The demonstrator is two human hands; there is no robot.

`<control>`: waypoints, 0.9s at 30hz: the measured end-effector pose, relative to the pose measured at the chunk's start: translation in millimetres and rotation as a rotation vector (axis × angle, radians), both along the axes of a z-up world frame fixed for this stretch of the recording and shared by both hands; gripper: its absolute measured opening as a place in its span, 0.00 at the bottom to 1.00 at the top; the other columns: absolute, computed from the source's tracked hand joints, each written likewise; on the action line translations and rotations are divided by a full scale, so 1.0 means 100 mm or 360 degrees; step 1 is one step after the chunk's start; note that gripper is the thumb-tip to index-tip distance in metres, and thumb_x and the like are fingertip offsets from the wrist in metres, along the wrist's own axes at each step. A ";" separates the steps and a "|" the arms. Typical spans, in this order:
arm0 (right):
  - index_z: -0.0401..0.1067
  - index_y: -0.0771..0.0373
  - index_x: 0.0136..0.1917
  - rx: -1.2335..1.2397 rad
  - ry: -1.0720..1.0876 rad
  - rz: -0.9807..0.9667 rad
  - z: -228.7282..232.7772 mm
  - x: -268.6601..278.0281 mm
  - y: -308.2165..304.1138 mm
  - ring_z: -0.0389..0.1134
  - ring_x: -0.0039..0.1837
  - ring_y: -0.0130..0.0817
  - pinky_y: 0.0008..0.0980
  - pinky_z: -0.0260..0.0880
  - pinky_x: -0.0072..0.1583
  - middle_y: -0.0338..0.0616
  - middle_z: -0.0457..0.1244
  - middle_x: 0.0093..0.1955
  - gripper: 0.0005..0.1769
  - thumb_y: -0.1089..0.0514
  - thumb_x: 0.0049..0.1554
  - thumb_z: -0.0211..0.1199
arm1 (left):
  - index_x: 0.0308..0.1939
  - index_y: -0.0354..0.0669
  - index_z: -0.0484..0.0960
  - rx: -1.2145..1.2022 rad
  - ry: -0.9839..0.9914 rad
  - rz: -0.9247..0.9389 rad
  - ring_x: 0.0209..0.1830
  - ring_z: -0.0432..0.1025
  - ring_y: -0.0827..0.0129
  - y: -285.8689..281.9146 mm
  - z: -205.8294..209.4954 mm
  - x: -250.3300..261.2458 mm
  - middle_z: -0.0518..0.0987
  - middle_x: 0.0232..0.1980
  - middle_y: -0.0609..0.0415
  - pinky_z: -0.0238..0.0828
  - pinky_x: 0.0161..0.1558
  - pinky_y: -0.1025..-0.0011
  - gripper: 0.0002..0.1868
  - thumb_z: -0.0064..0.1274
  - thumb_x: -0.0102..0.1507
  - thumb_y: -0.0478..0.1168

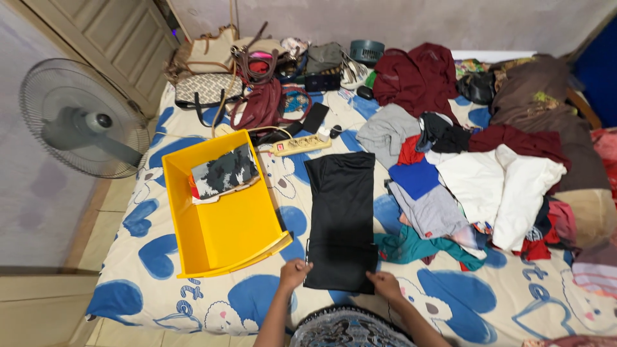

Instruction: The person folds a black t-shirt and places it into a yellow plastic drawer located on a bed.

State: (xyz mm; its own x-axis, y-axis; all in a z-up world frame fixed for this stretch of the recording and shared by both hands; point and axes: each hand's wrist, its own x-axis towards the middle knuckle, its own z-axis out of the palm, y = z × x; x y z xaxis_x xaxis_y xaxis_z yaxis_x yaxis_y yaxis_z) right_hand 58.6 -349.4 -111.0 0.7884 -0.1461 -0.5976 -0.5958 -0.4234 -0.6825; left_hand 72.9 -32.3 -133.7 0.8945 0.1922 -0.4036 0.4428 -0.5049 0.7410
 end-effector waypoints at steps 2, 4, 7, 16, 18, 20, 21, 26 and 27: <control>0.72 0.65 0.28 -0.0002 0.0052 0.0038 0.04 -0.04 0.01 0.63 0.29 0.31 0.33 0.61 0.37 0.41 0.61 0.23 0.28 0.40 0.54 0.70 | 0.28 0.40 0.83 -0.0025 -0.0044 -0.0016 0.28 0.74 0.68 -0.01 0.04 -0.16 0.79 0.25 0.56 0.74 0.37 0.70 0.20 0.70 0.54 0.53; 0.73 0.65 0.27 0.0015 0.0016 0.0179 0.06 -0.06 -0.01 0.62 0.29 0.28 0.32 0.62 0.36 0.38 0.61 0.24 0.29 0.39 0.53 0.71 | 0.25 0.37 0.83 -0.0044 -0.0079 -0.0040 0.26 0.73 0.68 0.01 0.07 -0.20 0.79 0.25 0.55 0.73 0.35 0.70 0.21 0.70 0.54 0.53; 0.74 0.63 0.27 -0.0007 0.0118 0.0217 0.09 -0.07 -0.01 0.61 0.27 0.28 0.31 0.59 0.34 0.38 0.61 0.23 0.27 0.39 0.53 0.71 | 0.28 0.41 0.81 -0.0321 0.0529 -0.0009 0.20 0.70 0.71 0.04 0.11 -0.28 0.76 0.24 0.52 0.69 0.27 0.70 0.21 0.68 0.58 0.54; 0.73 0.69 0.36 0.0546 0.0493 -0.0020 0.09 0.02 -0.06 0.50 0.20 0.29 0.33 0.43 0.26 0.40 0.53 0.20 0.18 0.54 0.53 0.76 | 0.43 0.40 0.79 -0.0846 0.1064 -0.0007 0.15 0.63 0.78 0.00 0.15 -0.30 0.77 0.26 0.55 0.81 0.30 0.69 0.20 0.61 0.65 0.54; 0.71 0.69 0.36 0.0558 0.0516 -0.0004 0.09 0.04 -0.07 0.49 0.20 0.29 0.34 0.43 0.26 0.40 0.53 0.21 0.18 0.56 0.54 0.77 | 0.45 0.36 0.77 -0.0839 0.1061 -0.0017 0.18 0.66 0.76 0.00 0.15 -0.25 0.80 0.29 0.53 0.83 0.32 0.66 0.23 0.62 0.66 0.55; 0.70 0.68 0.37 0.0565 0.0544 0.0014 0.08 0.02 -0.11 0.49 0.20 0.29 0.35 0.43 0.26 0.39 0.52 0.21 0.18 0.57 0.54 0.77 | 0.49 0.39 0.77 -0.0847 0.1076 0.0025 0.22 0.71 0.72 0.02 0.13 -0.21 0.81 0.32 0.50 0.83 0.34 0.64 0.22 0.62 0.65 0.54; 0.67 0.68 0.36 0.0559 0.0572 0.0036 0.07 0.02 -0.12 0.51 0.20 0.30 0.35 0.44 0.26 0.41 0.54 0.21 0.20 0.57 0.54 0.77 | 0.52 0.42 0.76 -0.0853 0.1087 0.0072 0.26 0.76 0.68 0.03 0.12 -0.18 0.82 0.35 0.47 0.83 0.36 0.62 0.23 0.61 0.64 0.54; 0.77 0.71 0.44 0.0280 0.0809 0.0117 0.04 -0.04 -0.18 0.70 0.27 0.38 0.33 0.68 0.30 0.49 0.69 0.31 0.19 0.51 0.56 0.74 | 0.57 0.36 0.76 -0.0851 0.1079 -0.0020 0.36 0.81 0.61 0.11 0.07 -0.14 0.85 0.42 0.44 0.85 0.38 0.62 0.27 0.60 0.64 0.53; 0.77 0.70 0.48 0.0320 0.0855 0.0070 0.04 -0.06 -0.21 0.73 0.33 0.41 0.35 0.72 0.34 0.51 0.71 0.37 0.20 0.49 0.55 0.72 | 0.57 0.31 0.77 -0.0853 0.1048 -0.0083 0.38 0.82 0.61 0.11 0.05 -0.14 0.86 0.44 0.43 0.85 0.39 0.62 0.28 0.61 0.64 0.52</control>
